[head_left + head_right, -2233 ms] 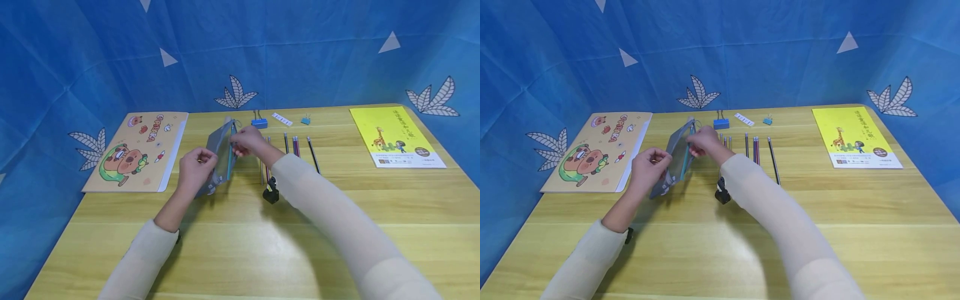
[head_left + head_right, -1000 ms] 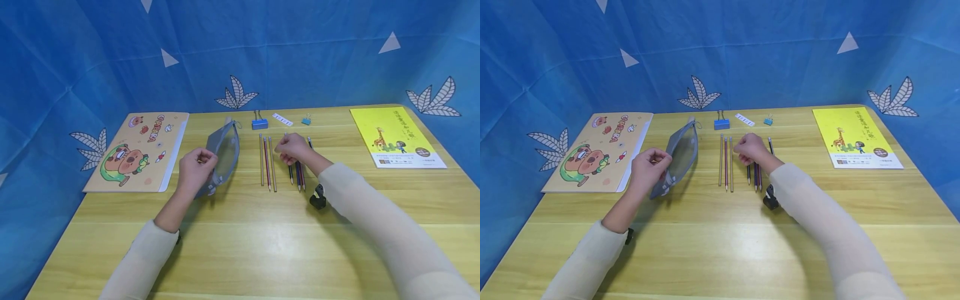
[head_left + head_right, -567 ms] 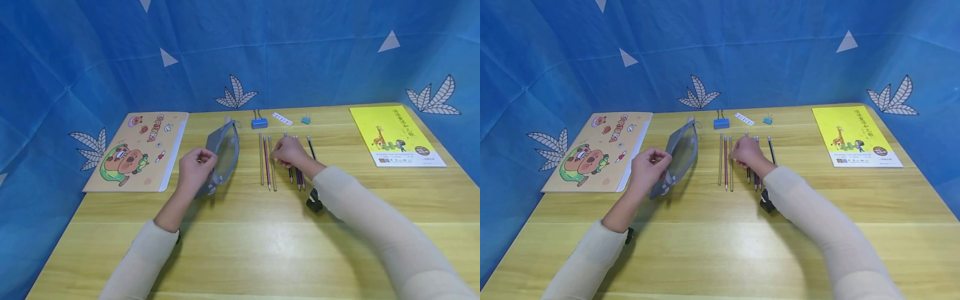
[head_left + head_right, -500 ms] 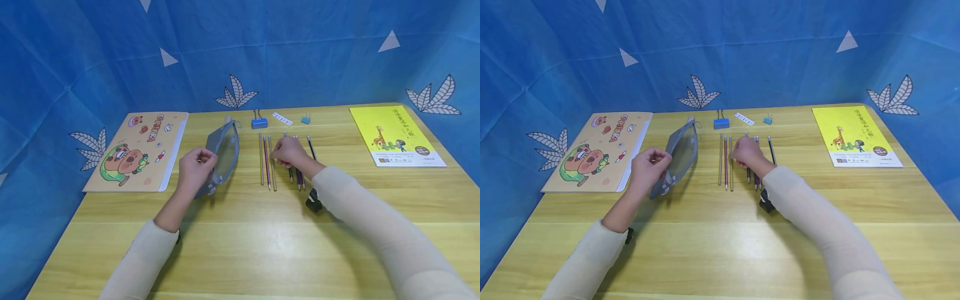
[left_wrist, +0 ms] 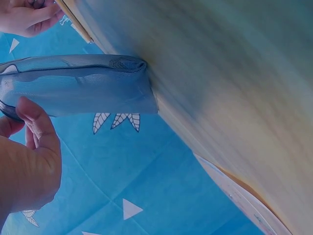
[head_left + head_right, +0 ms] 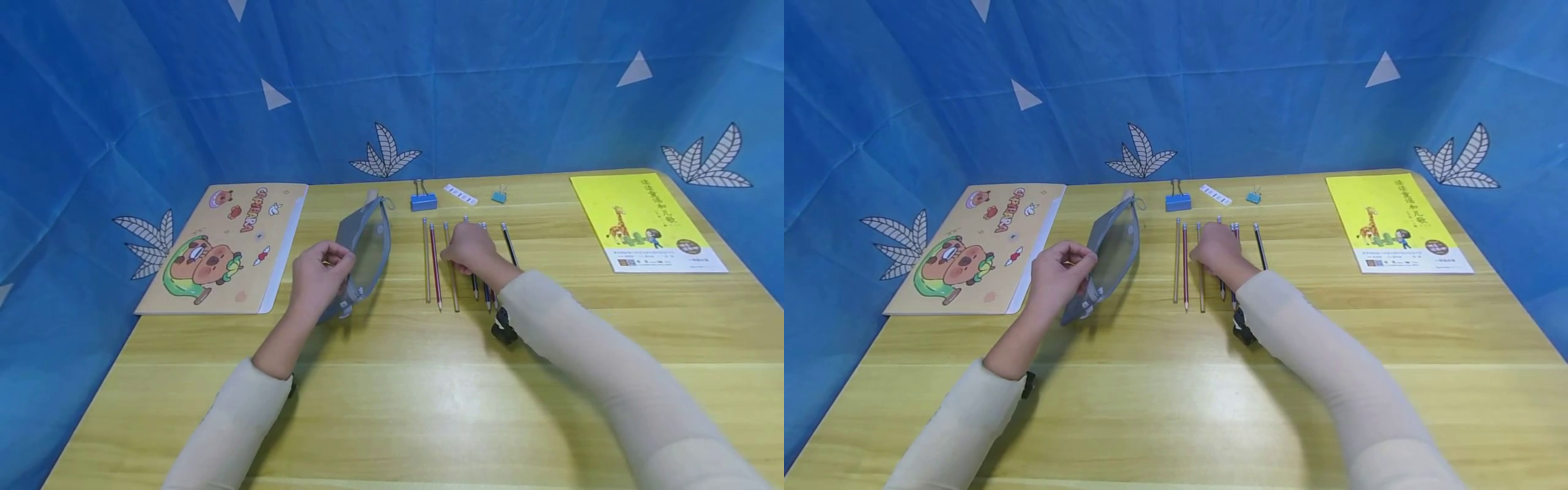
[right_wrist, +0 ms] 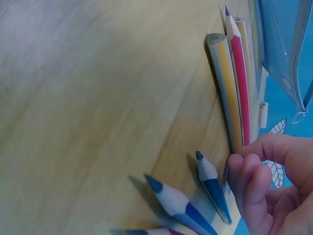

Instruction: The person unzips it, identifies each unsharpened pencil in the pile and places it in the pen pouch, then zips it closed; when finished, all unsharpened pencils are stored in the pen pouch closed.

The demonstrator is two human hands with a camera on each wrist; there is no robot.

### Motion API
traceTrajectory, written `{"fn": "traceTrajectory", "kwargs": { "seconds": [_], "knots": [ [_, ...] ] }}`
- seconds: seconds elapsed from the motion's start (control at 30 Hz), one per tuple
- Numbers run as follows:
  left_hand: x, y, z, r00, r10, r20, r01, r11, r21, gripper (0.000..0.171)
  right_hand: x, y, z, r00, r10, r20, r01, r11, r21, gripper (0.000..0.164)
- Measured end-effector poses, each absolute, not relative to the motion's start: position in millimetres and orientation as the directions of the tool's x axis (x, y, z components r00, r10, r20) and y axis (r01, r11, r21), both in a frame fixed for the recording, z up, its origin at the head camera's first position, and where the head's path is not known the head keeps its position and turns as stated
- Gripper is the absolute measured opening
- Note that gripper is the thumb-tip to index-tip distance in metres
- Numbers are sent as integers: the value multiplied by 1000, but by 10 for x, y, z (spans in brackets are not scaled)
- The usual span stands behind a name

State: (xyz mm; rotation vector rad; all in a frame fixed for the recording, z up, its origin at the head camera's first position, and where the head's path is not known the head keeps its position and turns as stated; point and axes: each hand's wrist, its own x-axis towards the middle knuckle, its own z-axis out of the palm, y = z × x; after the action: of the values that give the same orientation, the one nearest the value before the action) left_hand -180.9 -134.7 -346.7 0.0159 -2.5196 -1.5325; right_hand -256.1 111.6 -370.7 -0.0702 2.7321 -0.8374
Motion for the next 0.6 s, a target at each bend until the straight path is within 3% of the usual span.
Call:
{"fn": "traceTrajectory", "kwargs": {
  "seconds": [0.4,0.6],
  "knots": [
    [-1810,-1349,-3462,-983,-108,149,86,452,888,8,-2588,1174,-3649,-930,-115,-350,145,759,-634,28],
    [-1812,-1349,-3461,-982,-114,152,88,436,895,7,-2590,1134,-3535,-911,-177,-372,182,638,-749,21]
  ]
}}
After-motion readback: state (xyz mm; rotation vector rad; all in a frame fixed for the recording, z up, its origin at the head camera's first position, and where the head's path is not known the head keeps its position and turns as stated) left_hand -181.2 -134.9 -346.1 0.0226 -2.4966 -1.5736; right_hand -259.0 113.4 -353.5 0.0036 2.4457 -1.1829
